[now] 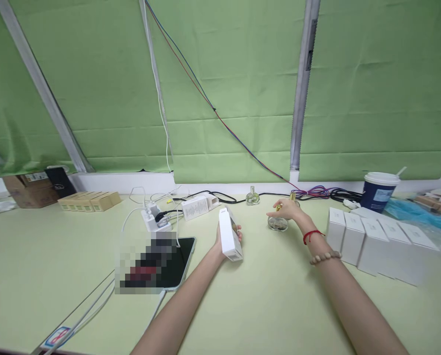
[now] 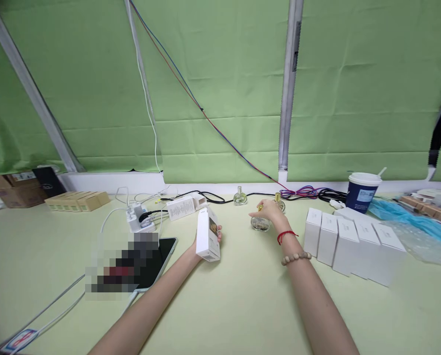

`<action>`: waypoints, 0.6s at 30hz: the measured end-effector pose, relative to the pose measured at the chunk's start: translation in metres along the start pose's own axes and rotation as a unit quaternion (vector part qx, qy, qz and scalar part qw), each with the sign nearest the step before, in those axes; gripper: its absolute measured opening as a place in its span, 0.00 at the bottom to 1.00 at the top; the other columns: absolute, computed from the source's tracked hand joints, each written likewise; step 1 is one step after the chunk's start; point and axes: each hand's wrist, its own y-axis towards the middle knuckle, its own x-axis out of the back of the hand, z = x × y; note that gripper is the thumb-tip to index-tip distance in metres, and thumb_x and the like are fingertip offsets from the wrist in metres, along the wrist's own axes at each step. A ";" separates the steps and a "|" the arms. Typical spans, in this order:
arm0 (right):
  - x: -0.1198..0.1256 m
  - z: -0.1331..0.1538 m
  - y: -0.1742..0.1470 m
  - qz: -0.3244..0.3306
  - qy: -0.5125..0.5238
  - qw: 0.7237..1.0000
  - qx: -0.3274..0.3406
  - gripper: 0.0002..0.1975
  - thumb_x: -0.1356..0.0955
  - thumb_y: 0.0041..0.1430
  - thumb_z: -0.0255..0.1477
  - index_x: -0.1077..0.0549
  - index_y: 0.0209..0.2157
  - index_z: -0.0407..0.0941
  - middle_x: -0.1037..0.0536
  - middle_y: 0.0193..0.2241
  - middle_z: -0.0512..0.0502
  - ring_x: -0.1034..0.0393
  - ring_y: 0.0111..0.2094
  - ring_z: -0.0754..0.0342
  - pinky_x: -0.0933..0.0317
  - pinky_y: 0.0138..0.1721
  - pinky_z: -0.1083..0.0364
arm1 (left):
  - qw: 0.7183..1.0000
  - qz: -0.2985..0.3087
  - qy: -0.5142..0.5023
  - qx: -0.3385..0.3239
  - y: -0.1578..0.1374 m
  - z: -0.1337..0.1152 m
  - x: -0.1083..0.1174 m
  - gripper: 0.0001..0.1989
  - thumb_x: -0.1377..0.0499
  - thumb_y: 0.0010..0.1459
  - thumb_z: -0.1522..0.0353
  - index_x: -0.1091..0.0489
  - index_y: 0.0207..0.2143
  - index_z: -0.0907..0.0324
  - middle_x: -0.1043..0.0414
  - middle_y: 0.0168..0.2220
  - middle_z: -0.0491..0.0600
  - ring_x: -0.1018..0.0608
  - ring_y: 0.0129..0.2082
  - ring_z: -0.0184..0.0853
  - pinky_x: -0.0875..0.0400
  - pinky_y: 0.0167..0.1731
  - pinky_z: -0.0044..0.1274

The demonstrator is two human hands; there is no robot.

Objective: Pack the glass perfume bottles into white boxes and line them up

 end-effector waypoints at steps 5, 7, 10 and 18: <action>-0.002 0.003 -0.004 0.099 0.041 0.990 -0.090 0.18 0.30 0.40 0.39 0.29 0.29 0.39 0.25 0.35 0.36 0.29 0.30 0.48 0.38 0.21 0.56 | 0.992 -0.117 -0.008 -0.043 -0.002 0.004 -0.017 0.20 0.54 0.52 0.54 0.36 0.25 0.61 0.35 0.15 0.48 0.33 0.12 0.31 0.45 0.13 0.21; -0.001 0.004 -0.004 0.121 0.080 0.987 -0.065 0.15 0.30 0.39 0.36 0.28 0.29 0.41 0.25 0.33 0.40 0.29 0.31 0.48 0.37 0.21 0.56 | 0.992 -0.121 0.004 -0.037 -0.002 0.006 -0.020 0.19 0.53 0.52 0.55 0.35 0.25 0.61 0.34 0.15 0.48 0.34 0.12 0.30 0.45 0.13 0.20; 0.000 0.004 -0.003 0.099 0.097 0.990 -0.035 0.20 0.28 0.35 0.29 0.28 0.36 0.43 0.24 0.32 0.44 0.29 0.32 0.48 0.37 0.24 0.57 | 0.995 -0.102 0.008 -0.022 -0.002 0.006 -0.022 0.19 0.54 0.52 0.54 0.35 0.26 0.61 0.33 0.16 0.48 0.33 0.12 0.31 0.45 0.13 0.20; -0.002 0.002 0.002 0.028 0.026 0.993 -0.110 0.19 0.29 0.42 0.39 0.30 0.34 0.41 0.24 0.33 0.33 0.28 0.34 0.42 0.37 0.26 0.53 | 0.996 -0.085 0.010 -0.034 -0.006 0.002 -0.028 0.17 0.55 0.53 0.56 0.38 0.24 0.60 0.32 0.17 0.48 0.33 0.11 0.30 0.47 0.11 0.20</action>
